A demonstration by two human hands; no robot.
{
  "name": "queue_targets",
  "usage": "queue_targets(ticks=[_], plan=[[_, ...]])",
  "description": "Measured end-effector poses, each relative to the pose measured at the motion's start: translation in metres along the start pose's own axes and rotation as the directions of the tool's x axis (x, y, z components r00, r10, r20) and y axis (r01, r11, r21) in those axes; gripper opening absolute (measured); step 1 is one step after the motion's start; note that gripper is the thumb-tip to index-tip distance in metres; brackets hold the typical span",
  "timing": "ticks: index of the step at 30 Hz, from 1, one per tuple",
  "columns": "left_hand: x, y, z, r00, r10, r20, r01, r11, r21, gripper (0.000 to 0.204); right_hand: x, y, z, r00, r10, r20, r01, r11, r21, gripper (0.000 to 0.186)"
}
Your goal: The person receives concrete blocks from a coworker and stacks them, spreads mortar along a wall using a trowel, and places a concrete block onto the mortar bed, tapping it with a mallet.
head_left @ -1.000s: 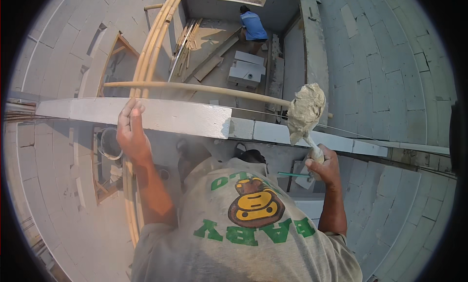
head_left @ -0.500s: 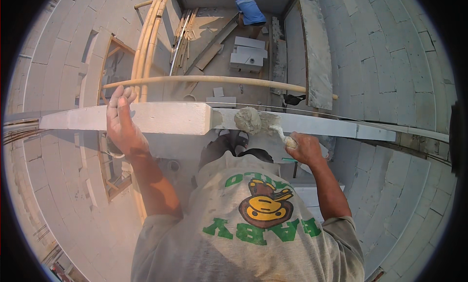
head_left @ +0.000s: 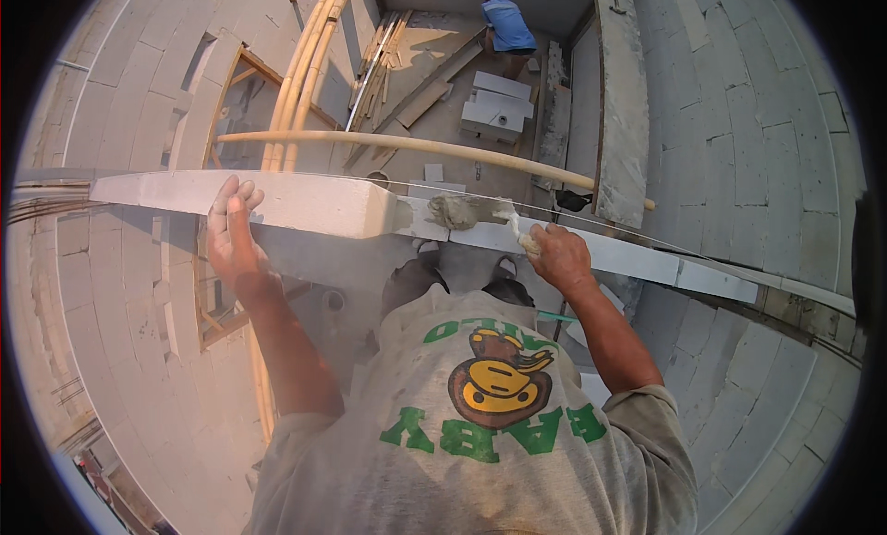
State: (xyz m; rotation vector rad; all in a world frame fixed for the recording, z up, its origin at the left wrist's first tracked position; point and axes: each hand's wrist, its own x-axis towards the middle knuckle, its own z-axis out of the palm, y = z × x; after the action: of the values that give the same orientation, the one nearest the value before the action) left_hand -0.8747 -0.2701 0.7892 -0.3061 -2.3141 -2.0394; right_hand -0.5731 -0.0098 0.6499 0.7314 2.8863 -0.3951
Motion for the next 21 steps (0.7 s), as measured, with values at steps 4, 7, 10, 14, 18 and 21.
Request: queue_targets(ticks=[4, 7, 10, 14, 18, 21], plan=[[-0.045, 0.019, 0.031, 1.0, -0.029, 0.007, 0.029, 0.998, 0.061, 0.046, -0.024, 0.039, 0.002, 1.0, -0.004, -0.009, 0.004, 1.0, -0.01, 0.032], [-0.069, 0.029, 0.053, 1.0, 0.008, 0.03, -0.01, 0.997, 0.077, 0.045, -0.047, 0.073, 0.001, 1.0, 0.0, -0.03, -0.001, 1.0, -0.026, 0.034], [-0.088, 0.05, 0.074, 1.0, -0.005, 0.003, 0.004, 0.994, 0.111, 0.045, -0.074, 0.113, 0.009, 0.998, 0.02, -0.062, -0.023, 0.999, -0.041, 0.035], [-0.111, 0.051, 0.093, 1.0, 0.014, 0.028, -0.018, 0.99, 0.142, 0.043, -0.105, 0.149, 0.003, 0.993, 0.072, -0.093, -0.075, 0.997, -0.035, 0.033], [-0.126, 0.058, 0.108, 0.995, 0.063, 0.075, -0.072, 0.989, 0.127, 0.043, -0.138, 0.188, 0.003, 0.976, 0.081, -0.201, -0.089, 0.995, -0.033, 0.026], [-0.134, 0.06, 0.118, 0.993, 0.089, 0.083, -0.095, 0.992, 0.076, 0.044, -0.163, 0.211, 0.006, 0.962, 0.131, -0.237, -0.156, 0.984, -0.086, 0.031]])
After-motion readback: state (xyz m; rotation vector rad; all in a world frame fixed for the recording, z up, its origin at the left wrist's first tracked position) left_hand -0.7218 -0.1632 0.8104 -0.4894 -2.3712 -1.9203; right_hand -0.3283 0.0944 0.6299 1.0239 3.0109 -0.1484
